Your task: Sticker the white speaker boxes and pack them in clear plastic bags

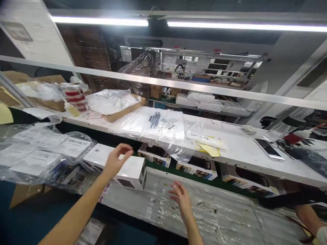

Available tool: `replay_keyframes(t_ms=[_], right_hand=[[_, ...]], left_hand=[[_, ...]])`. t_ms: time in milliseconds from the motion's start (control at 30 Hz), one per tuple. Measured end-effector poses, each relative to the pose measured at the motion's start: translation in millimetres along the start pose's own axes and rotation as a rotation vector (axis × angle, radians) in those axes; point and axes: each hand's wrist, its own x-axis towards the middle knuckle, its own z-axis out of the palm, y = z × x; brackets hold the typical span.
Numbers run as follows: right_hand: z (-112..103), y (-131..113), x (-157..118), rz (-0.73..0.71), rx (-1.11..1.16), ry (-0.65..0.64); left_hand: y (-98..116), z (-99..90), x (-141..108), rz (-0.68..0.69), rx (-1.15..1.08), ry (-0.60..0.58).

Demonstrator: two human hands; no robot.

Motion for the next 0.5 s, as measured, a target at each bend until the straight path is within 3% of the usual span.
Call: replay_keyframes(t_ms=[67, 133, 200, 233, 300, 367, 433, 500], right_hand=[[-4.2, -39.0, 12.9, -0.024, 0.18, -0.017], [-10.1, -74.0, 24.4, -0.037, 0.335, -0.042], [-18.1, -100.5, 32.6, -0.021, 0.393, -0.105], [-22.6, -110.0, 35.1, -0.007, 0.379, -0.153], [-30.6, -123.6, 36.8, 0.011, 0.268, -0.254], [-33.6, -136.4, 34.9, -0.083, 0.075, -0.255], [-27.7, -156.2, 30.1, -0.372, -0.139, -0.099], [-11.3, -186.0, 23.3, -0.803, -0.378, 0.061]], left_hand=[[34.0, 63.6, 43.6, 0.293, 0.114, -0.317], [49.0, 126.1, 69.2, 0.407, 0.138, -0.513], [50.7, 168.9, 82.9, 0.314, 0.085, -0.555], [49.0, 179.2, 87.5, 0.225, 0.05, -0.533], [44.4, 177.0, 94.4, 0.072, 0.012, -0.429], [42.8, 151.5, 98.8, 0.005, 0.021, -0.281], [47.1, 115.6, 98.1, -0.006, 0.049, -0.15], [57.2, 81.5, 89.1, -0.026, 0.031, -0.101]])
